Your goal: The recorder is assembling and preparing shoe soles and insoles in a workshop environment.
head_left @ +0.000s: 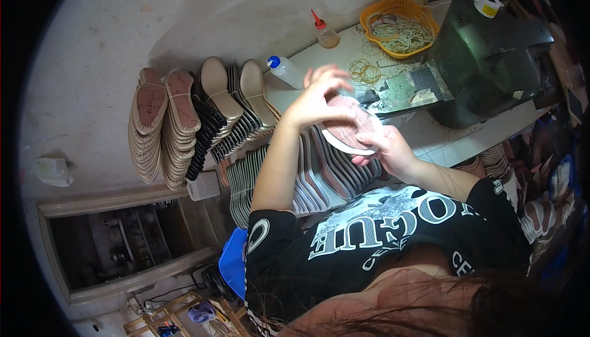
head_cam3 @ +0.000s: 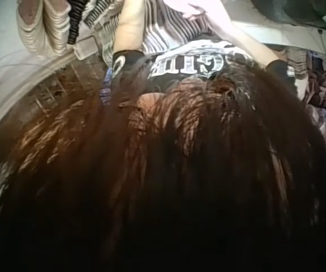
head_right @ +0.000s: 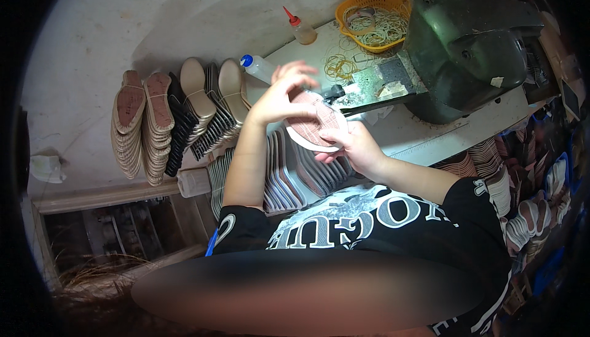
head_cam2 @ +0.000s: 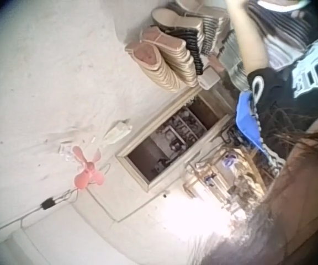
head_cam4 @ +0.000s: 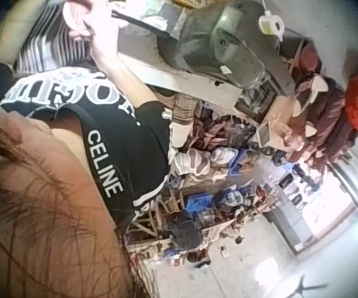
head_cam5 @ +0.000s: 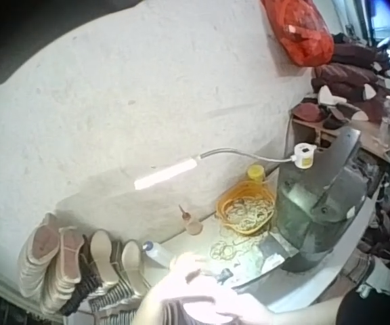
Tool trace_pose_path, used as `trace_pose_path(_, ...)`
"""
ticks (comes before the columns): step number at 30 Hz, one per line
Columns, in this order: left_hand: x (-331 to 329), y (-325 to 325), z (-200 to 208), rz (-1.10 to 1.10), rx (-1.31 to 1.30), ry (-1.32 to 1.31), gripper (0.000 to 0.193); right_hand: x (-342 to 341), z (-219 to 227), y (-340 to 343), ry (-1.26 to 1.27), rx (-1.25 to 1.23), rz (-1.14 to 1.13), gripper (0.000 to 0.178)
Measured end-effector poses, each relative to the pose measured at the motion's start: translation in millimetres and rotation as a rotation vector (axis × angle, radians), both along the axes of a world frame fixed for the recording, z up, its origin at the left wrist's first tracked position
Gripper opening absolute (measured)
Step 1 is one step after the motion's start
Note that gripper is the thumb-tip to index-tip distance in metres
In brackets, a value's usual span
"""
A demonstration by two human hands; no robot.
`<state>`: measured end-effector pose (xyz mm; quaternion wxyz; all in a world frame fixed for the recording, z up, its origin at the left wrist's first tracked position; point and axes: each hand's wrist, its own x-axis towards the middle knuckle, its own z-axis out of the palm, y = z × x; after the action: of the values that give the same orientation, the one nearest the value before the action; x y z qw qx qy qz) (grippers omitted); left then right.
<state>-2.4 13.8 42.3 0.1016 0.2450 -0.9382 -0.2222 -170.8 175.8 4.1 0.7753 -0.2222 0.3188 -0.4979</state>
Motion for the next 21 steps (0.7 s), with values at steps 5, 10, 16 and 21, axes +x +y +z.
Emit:
trace_pose_path(5, -6.3, -17.4, 11.2, -0.023, 0.367, -0.187, 0.047, 4.1, -5.4, -14.5, 0.022, -0.022, -0.013, 0.031)
trace_pose_path(10, -4.9, -33.8, 5.7, -0.074, 0.346, -0.190, 0.048, 9.0, -0.6, -14.0, 0.009, -0.025, -0.037, 0.033)
trace_pose_path(16, 4.0, -32.2, 2.5, 0.039, 0.618, -0.224, 0.039, 9.4, -2.6, -17.0, -0.014, -0.020, -0.050, 0.037)
trace_pose_path(21, 17.2, -17.0, -10.4, 0.230, 0.815, -0.018, 0.041, 9.8, -0.7, -19.9, -0.025, 0.008, -0.072, 0.039)
